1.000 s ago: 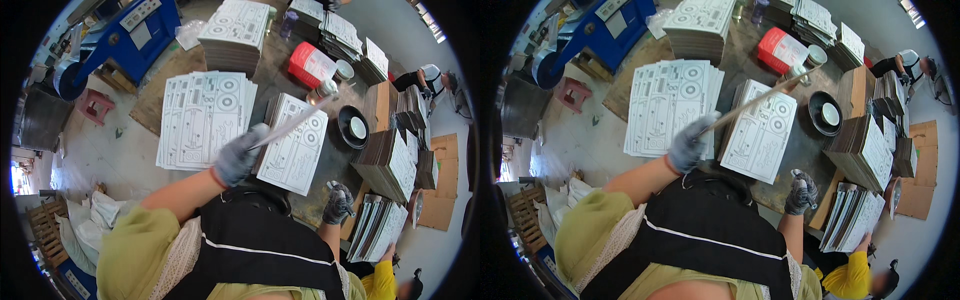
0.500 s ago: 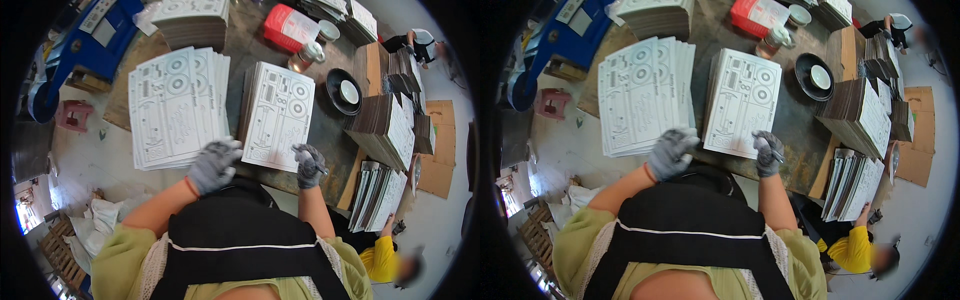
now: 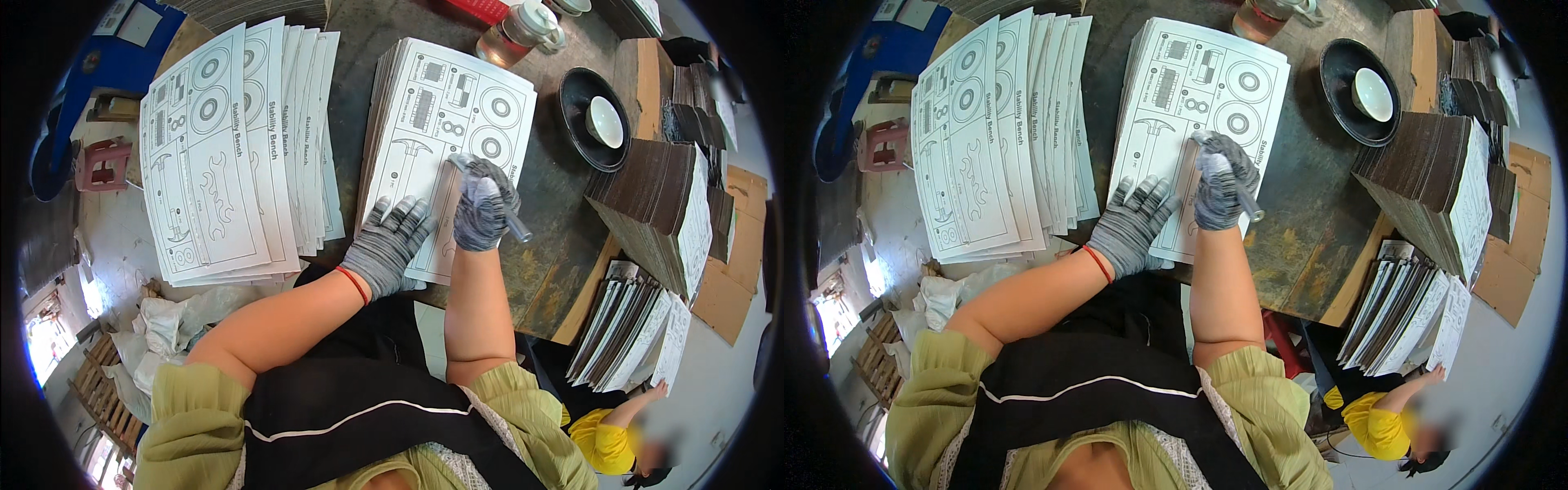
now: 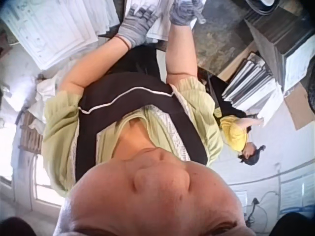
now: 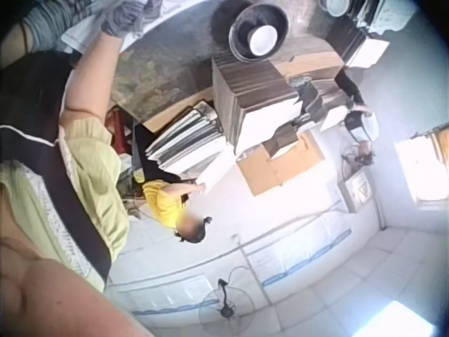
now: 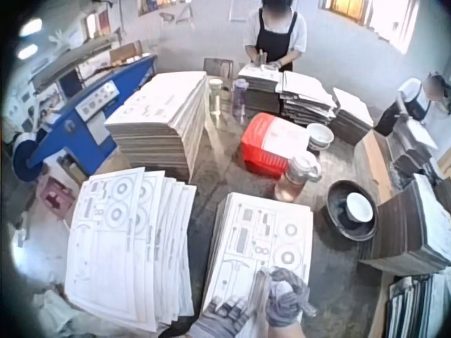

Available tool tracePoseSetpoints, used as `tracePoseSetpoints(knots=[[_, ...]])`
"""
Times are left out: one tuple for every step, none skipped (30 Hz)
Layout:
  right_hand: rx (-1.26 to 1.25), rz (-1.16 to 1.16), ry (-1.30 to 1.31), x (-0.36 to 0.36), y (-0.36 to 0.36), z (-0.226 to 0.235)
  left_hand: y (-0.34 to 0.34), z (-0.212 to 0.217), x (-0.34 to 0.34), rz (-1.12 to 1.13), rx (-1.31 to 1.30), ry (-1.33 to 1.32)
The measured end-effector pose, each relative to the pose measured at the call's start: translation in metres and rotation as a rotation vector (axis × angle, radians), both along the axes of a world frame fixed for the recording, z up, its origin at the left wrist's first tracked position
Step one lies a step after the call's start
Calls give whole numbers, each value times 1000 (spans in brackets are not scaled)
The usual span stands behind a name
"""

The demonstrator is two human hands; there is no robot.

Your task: The person repeatedly marks printed paper sheets with a marker, then stacks them on the table. The person handles the sheets one at a time, marking specific areas before placing them into a growing pile.

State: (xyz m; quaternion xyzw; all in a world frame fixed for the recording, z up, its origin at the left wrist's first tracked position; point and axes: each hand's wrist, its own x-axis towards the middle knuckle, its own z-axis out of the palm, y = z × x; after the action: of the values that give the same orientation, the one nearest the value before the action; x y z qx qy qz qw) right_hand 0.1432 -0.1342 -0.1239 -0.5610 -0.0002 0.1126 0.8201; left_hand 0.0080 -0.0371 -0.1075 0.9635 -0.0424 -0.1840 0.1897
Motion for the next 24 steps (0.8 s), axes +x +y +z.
tracePoseSetpoints(knots=[[-67,62,-86,-4,-1,-7,0,-1,0,-2,9,-4],[-139,124,-167,-9,-4,-9,-2,-1,-1,-4,13,-4],[-332,186,-342,-12,-7,-10,-4,-4,-2,-1,38,-31],[-525,248,-515,-14,-9,-9,-6,-10,-3,17,47,-51],[-576,262,-563,-20,-9,-5,-7,-10,-1,12,62,-28],[-595,229,-691,-27,-10,-5,-8,-10,1,5,77,-4],[-700,233,-725,-42,-14,-1,-10,-13,-2,68,53,-78],[-724,268,-737,-62,-23,5,-10,-8,-2,139,8,-62],[-754,308,-748,-82,-32,10,-13,-28,-7,93,189,-172],[-706,371,-737,-103,-46,10,-17,-46,-14,44,369,-282],[-708,389,-879,-125,-65,-10,-16,-34,-11,98,165,-158],[-478,325,-859,-143,-66,5,-14,-16,-9,116,85,-76],[-458,370,-820,-155,-75,-2,-15,-21,-11,84,160,-79],[-441,407,-788,-159,-77,2,-15,-19,-8,46,236,-92],[-541,401,-791,-162,-77,5,-13,-13,-7,55,176,-45],[-639,397,-794,-161,-75,7,-15,-12,-8,45,188,-18],[-538,402,-868,-160,-75,5,-18,-23,-11,31,277,-82],[-678,438,-866,-160,-74,7,-17,-25,-10,12,374,-150],[-817,472,-861,-160,-73,10,-14,-26,-10,17,336,-114],[-966,507,-848,-160,-75,17,-15,-18,-8,18,289,-77],[-1125,486,-843,-153,-75,33,-16,-10,-10,27,244,-36],[-726,476,-465,-140,-84,38,-15,-2,-11,26,221,-2],[-626,347,-264,-133,-90,47,-15,5,-8,14,197,24],[104,196,4,-123,-102,42,-15,15,-3,-3,173,44]])
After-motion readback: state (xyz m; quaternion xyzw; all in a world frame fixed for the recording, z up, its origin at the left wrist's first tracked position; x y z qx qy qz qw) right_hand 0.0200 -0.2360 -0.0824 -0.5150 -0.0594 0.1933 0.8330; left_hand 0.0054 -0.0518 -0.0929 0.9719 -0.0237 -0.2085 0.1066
